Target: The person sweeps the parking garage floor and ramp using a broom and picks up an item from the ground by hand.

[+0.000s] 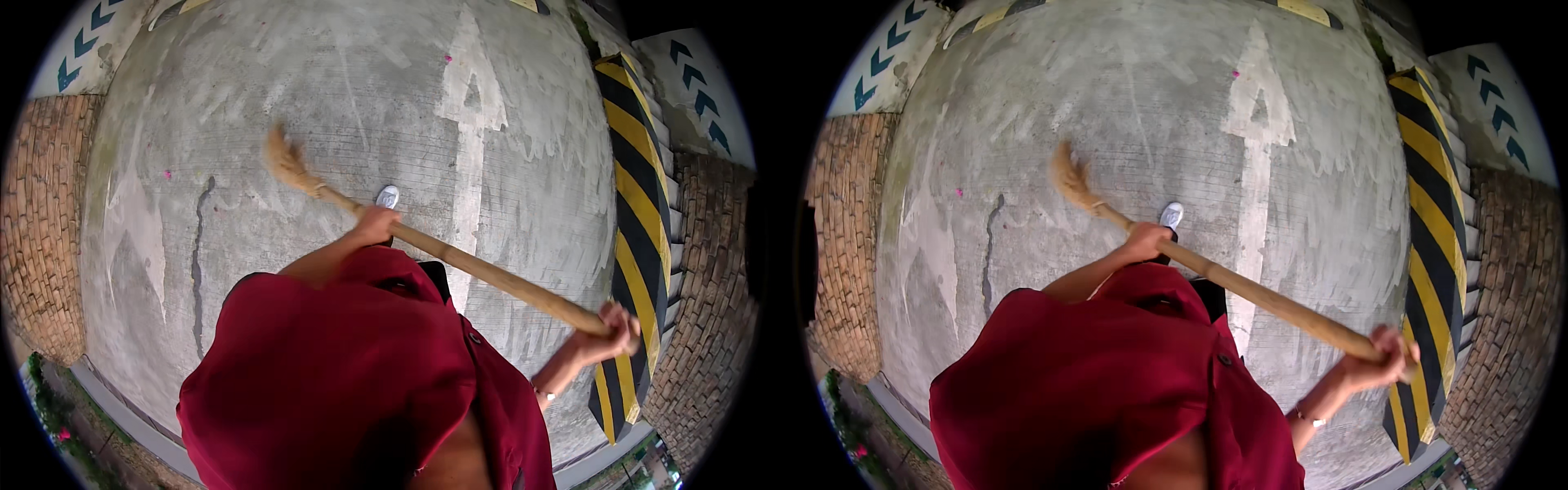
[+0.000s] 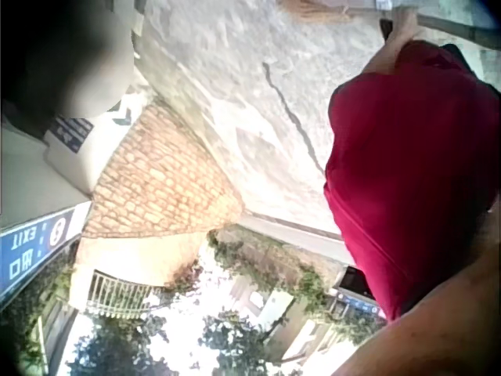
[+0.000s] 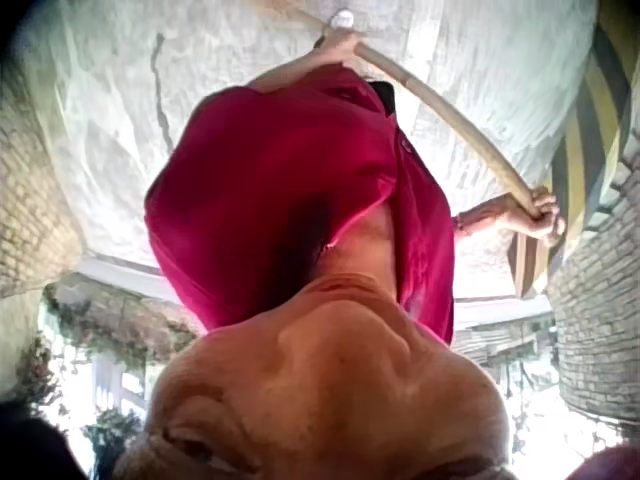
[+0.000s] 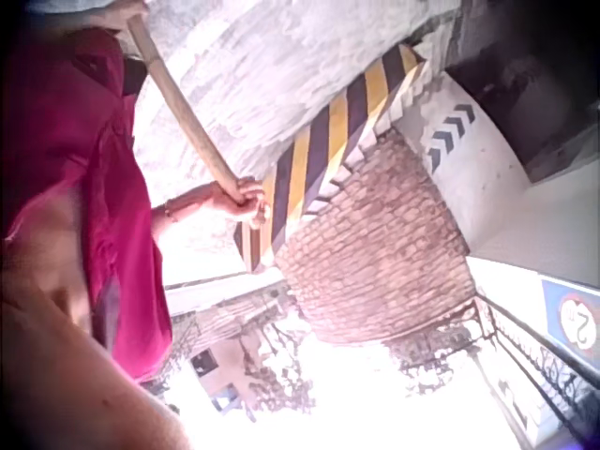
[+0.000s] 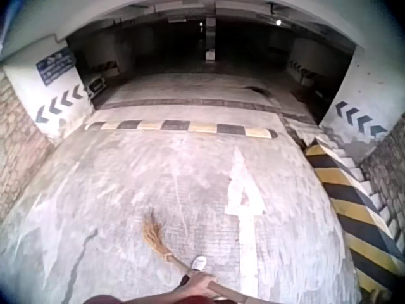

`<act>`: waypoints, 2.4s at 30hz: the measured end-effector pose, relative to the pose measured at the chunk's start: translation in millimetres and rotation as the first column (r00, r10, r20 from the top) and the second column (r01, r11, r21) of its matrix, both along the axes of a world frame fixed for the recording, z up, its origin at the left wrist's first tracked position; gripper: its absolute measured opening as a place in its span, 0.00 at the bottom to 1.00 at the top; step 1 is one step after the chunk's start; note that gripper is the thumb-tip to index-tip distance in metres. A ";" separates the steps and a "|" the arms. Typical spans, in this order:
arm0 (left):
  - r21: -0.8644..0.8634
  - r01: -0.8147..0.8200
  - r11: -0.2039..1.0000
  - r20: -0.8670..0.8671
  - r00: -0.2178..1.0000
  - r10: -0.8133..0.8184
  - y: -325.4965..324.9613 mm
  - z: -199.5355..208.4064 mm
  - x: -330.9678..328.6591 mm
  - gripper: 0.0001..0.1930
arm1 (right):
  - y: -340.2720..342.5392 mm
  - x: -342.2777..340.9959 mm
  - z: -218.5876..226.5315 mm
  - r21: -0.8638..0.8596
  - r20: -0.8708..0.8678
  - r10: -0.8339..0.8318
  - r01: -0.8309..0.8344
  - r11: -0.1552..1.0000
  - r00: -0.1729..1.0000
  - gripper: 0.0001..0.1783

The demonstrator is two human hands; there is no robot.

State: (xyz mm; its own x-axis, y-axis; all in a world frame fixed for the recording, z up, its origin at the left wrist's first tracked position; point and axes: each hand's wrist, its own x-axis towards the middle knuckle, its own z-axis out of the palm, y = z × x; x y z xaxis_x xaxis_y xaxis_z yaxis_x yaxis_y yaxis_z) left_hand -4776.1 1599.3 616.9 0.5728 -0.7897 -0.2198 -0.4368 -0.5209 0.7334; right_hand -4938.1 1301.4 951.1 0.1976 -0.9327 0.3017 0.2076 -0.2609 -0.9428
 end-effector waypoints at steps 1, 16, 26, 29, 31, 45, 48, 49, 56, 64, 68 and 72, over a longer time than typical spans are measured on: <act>0.126 -0.009 0.992 -0.011 1.000 0.010 36.0 -7.2 20.7 0.07 | 11.6 38.4 -37.5 0.099 -0.026 0.117 -0.114 0.989 0.993 0.06; -0.256 0.252 0.933 0.095 0.967 -0.235 -223.0 100.5 143.9 0.09 | -99.0 12.1 95.2 -0.290 0.285 0.144 -0.058 0.955 0.948 0.03; -0.259 0.481 0.838 0.066 0.874 -0.481 -415.0 -33.5 201.2 0.06 | -174.5 102.4 -2.3 -0.239 0.160 -0.346 0.376 0.895 0.924 0.03; -0.256 0.197 0.946 -0.021 0.978 -0.209 -333.0 -30.3 210.9 0.06 | -222.6 151.6 -17.2 -0.142 0.059 -0.216 0.223 0.965 0.975 0.03; 0.008 0.122 0.993 -0.020 0.992 -0.122 -256.3 -54.7 238.6 0.09 | -236.3 221.4 -68.3 0.014 -0.033 -0.032 0.032 0.999 0.999 0.06; -0.020 0.115 0.993 0.154 0.982 -0.110 -376.3 1.4 378.4 0.10 | -330.1 266.8 -59.4 0.090 0.355 0.163 -0.207 0.974 0.921 0.05; -0.273 0.200 0.941 0.199 0.969 -0.148 -451.0 -16.8 406.3 0.09 | -306.5 274.4 -30.1 -0.085 0.258 0.023 -0.001 0.996 0.966 0.07; -0.317 0.233 0.919 0.209 0.963 -0.172 -466.3 -31.9 417.9 0.09 | -303.2 277.2 -33.4 -0.052 0.299 0.071 -0.058 0.997 0.952 0.07; -0.309 0.037 0.950 0.094 0.996 -0.008 -377.0 -58.5 445.5 0.09 | -271.8 408.0 -39.2 -0.252 0.143 0.076 -0.038 0.967 0.987 0.03; 0.260 -0.184 0.948 0.058 0.983 0.175 -128.0 -97.9 542.6 0.06 | -209.0 616.2 -171.9 0.376 0.115 0.478 -0.483 0.791 0.871 0.06; 0.342 -0.152 0.927 0.090 0.988 0.129 -157.1 -77.7 584.4 0.05 | -232.1 614.3 -166.0 0.261 0.124 0.402 -0.421 0.869 0.907 0.07; 0.088 -0.067 0.994 0.174 0.983 0.051 -259.8 -76.0 643.6 0.07 | -285.1 605.8 -125.7 0.055 0.119 0.328 -0.336 0.940 0.937 0.06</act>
State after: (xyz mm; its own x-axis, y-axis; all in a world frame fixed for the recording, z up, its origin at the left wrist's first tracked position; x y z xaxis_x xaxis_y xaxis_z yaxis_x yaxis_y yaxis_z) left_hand -4132.5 1339.6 540.9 0.6533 -0.7340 -0.1855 -0.5183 -0.6122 0.5971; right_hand -4332.2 1016.3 825.4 0.4702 -0.8398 0.2712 0.3710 -0.0908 -0.9242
